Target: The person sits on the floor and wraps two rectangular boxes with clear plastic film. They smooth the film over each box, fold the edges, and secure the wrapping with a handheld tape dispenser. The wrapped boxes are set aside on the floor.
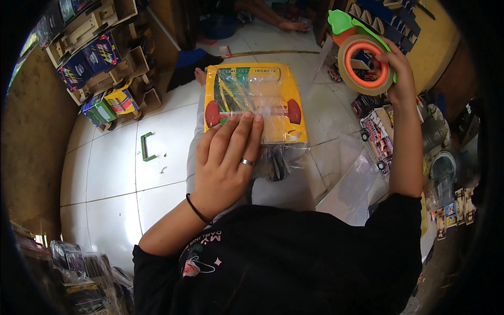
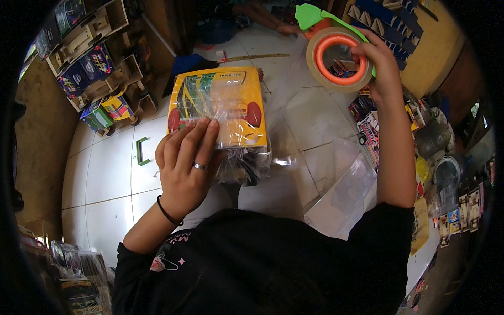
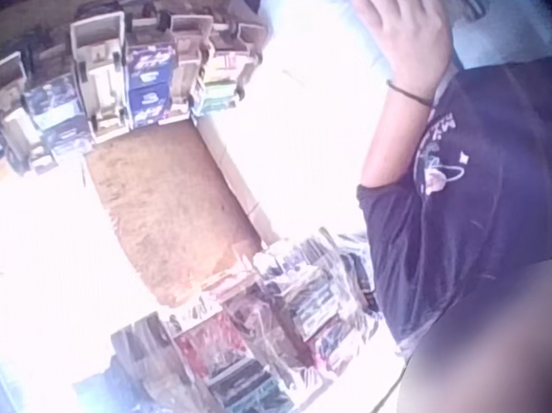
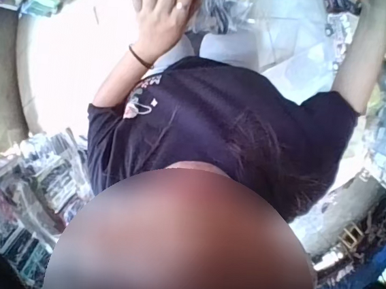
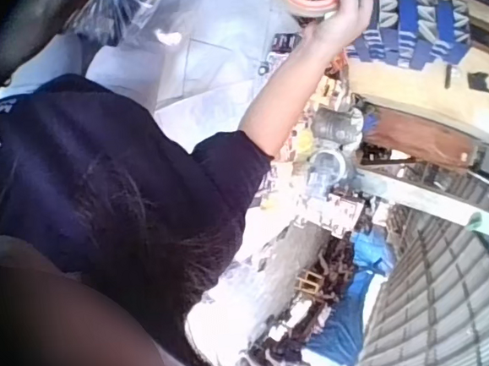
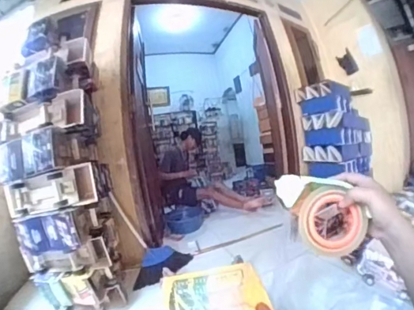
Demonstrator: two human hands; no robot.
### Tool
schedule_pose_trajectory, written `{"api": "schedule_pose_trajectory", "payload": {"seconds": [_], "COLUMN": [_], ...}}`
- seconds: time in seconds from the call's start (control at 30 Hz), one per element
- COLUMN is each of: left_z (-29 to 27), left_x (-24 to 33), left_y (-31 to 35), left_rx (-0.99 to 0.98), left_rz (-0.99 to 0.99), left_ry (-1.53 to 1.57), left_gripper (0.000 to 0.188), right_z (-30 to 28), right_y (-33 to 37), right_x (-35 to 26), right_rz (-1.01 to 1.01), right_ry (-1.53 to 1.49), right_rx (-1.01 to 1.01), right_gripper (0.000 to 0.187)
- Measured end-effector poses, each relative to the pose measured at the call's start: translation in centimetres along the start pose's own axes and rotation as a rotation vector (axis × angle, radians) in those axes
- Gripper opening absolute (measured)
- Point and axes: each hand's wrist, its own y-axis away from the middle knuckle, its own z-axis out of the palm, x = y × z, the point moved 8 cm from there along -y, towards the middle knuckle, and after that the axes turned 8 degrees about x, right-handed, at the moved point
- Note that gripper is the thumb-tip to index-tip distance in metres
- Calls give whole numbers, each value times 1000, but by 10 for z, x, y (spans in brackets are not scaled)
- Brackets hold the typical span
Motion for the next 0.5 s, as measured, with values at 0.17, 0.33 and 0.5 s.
{"api": "schedule_pose_trajectory", "payload": {"seconds": [0.17, 0.33, 0.5], "left_z": [-10, -32, 61], "left_x": [-1, -12, 19], "left_y": [-30, -105, -150], "left_rx": [-172, 24, -312], "left_rz": [54, 129, -79], "left_ry": [121, 543, 695], "left_gripper": [67, 86, 79], "right_z": [-11, -15, -20], "right_y": [9, 25, 46], "right_x": [-17, -45, -68], "right_rz": [-14, -40, -61], "right_ry": [-52, -120, -183], "right_rx": [-18, -149, -175], "right_gripper": [46, 47, 47]}}
